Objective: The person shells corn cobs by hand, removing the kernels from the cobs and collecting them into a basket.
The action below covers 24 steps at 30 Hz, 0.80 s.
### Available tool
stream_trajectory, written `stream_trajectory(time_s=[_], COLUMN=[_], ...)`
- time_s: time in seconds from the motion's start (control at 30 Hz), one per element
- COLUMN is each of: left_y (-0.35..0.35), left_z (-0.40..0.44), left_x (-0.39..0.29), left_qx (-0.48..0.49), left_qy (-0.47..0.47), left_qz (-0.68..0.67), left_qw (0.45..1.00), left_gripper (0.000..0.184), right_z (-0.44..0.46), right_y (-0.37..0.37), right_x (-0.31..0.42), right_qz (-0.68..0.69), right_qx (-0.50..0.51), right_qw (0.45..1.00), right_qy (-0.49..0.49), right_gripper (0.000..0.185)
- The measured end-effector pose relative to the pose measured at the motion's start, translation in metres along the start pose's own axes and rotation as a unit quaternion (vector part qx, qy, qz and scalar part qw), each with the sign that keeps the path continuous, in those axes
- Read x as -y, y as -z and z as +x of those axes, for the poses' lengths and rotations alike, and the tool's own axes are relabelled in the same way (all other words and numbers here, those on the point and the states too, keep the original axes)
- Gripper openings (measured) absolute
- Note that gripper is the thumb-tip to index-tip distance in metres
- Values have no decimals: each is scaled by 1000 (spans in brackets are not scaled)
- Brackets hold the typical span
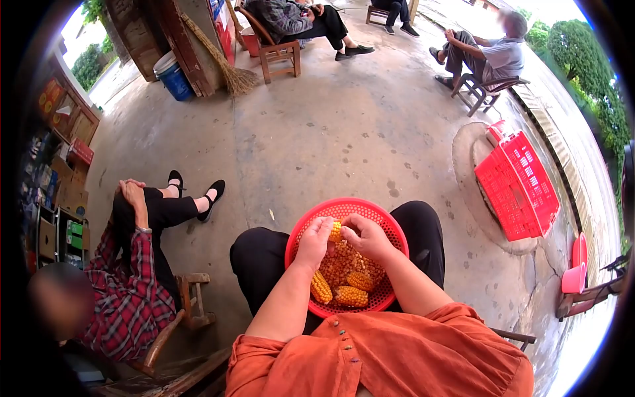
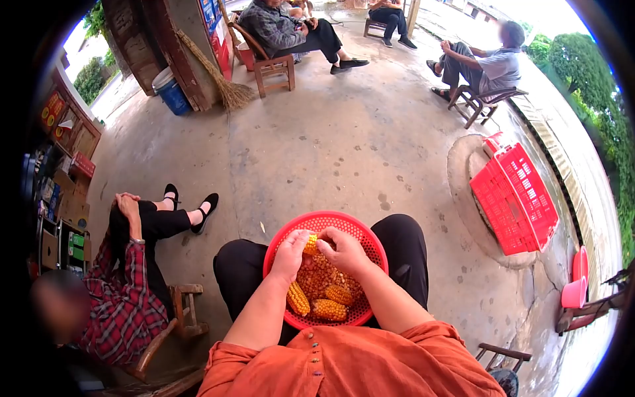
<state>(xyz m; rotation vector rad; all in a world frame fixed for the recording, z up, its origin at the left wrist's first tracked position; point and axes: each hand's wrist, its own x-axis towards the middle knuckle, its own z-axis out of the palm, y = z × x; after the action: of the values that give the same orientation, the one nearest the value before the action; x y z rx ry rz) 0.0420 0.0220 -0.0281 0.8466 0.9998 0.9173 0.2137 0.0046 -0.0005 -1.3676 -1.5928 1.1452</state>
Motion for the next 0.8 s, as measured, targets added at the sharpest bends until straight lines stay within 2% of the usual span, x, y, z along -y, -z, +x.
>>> stream_trajectory(time_s=[0.17, 0.37, 0.6, 0.7, 0.77, 0.8], left_y=[-3, -3, -8, -6, -5, -4], left_z=[-1, 0, -4, -1, -1, -1], left_x=[1, 4, -2, -1, -4, -6], left_qx=[-11, -9, 4, 6, 0, -6], left_qy=[2, -2, 9, 10, 17, 24], left_qz=[4, 15, -7, -43, -52, -61], left_qw=[1000, 1000, 1000, 999, 998, 998], left_gripper=[24, 23, 22, 23, 23, 24], right_z=[0, 0, -3, -2, -2, -3], right_y=[0, 0, 2, 2, 3, 3], right_x=[5, 7, 2, 1, 3, 8], right_qz=[-97, -153, -111, -36, -40, -40], right_qx=[-5, -12, -42, -32, -23, -22], right_qw=[995, 988, 993, 999, 997, 997], right_qy=[27, 33, 12, -10, 63, 63], right_gripper=[21, 20, 18, 18, 20, 20])
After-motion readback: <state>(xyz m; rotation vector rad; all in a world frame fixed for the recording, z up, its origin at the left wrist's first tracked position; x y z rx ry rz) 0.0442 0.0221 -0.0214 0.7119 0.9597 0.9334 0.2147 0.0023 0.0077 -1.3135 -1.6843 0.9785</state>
